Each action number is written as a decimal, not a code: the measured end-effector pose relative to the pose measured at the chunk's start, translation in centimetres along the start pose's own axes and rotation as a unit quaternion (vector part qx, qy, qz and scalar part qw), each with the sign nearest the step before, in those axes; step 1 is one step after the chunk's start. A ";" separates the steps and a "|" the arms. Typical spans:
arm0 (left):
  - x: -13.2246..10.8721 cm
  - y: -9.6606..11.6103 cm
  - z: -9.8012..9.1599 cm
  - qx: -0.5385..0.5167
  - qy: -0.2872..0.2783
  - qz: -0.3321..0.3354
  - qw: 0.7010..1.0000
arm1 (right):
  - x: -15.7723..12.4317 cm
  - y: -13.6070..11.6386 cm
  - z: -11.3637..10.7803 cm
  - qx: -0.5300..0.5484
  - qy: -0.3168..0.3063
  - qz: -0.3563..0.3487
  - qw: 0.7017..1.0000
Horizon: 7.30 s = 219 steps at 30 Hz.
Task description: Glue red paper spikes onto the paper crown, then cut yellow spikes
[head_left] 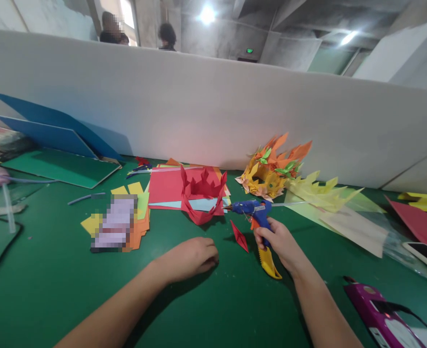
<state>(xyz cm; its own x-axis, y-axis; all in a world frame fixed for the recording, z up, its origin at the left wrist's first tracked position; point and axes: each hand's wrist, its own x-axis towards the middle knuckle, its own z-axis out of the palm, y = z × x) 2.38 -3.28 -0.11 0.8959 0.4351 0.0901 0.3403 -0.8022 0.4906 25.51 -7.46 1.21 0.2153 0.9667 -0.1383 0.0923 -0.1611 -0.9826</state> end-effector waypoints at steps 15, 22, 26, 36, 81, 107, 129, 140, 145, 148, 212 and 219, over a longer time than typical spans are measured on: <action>0.5 -0.1 -2.3 -0.411 0.367 -0.209 0.808 | 0.0 0.7 0.6 0.052 -0.031 -0.067 0.996; 0.5 0.1 -2.6 -0.476 0.374 -0.204 0.769 | 0.3 1.5 0.9 0.014 -0.004 -0.076 0.997; 0.6 0.8 -2.5 -0.516 0.306 -0.180 0.780 | 0.1 0.9 1.1 0.036 0.006 -0.093 0.995; 0.5 0.3 -2.4 -0.459 0.274 -0.200 0.821 | 0.1 0.8 0.8 0.002 0.028 -0.133 0.991; 0.4 0.5 -3.4 -0.453 0.371 -0.259 0.768 | 0.1 0.8 1.3 -0.174 0.026 -0.185 0.967; 0.3 -0.4 -3.3 -0.456 0.390 -0.246 0.762 | 0.2 0.5 0.6 -0.183 0.019 -0.182 0.966; 0.3 -0.8 -3.3 -0.466 0.419 -0.257 0.736 | 2.0 2.1 -3.7 -0.328 0.165 -0.006 0.930; 0.2 -1.0 -3.4 -0.459 0.434 -0.253 0.733 | 2.0 1.9 -3.1 -0.413 0.183 0.035 0.892; 0.3 -1.1 -3.4 -0.433 0.443 -0.226 0.752 | 0.9 -0.4 -1.7 -0.385 0.195 -0.136 0.892; 0.3 -1.3 -3.2 -0.431 0.436 -0.207 0.763 | 0.6 -2.7 1.1 -0.305 0.072 -0.227 0.922; 0.9 0.0 -2.7 -0.756 0.306 -0.321 0.481 | 2.8 -7.0 6.7 -0.168 -0.137 -0.153 0.964; 1.0 -0.2 -1.6 -0.740 0.315 -0.306 0.509 | 2.8 -7.4 6.4 -0.098 -0.059 -0.174 0.978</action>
<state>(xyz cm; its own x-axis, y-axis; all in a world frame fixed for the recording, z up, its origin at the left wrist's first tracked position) 2.80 -2.04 1.30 0.3223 0.8374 -0.4415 -0.5058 0.5465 0.6674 19.26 -2.25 7.26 0.0259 0.9841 0.1756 0.3268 0.1577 -0.9319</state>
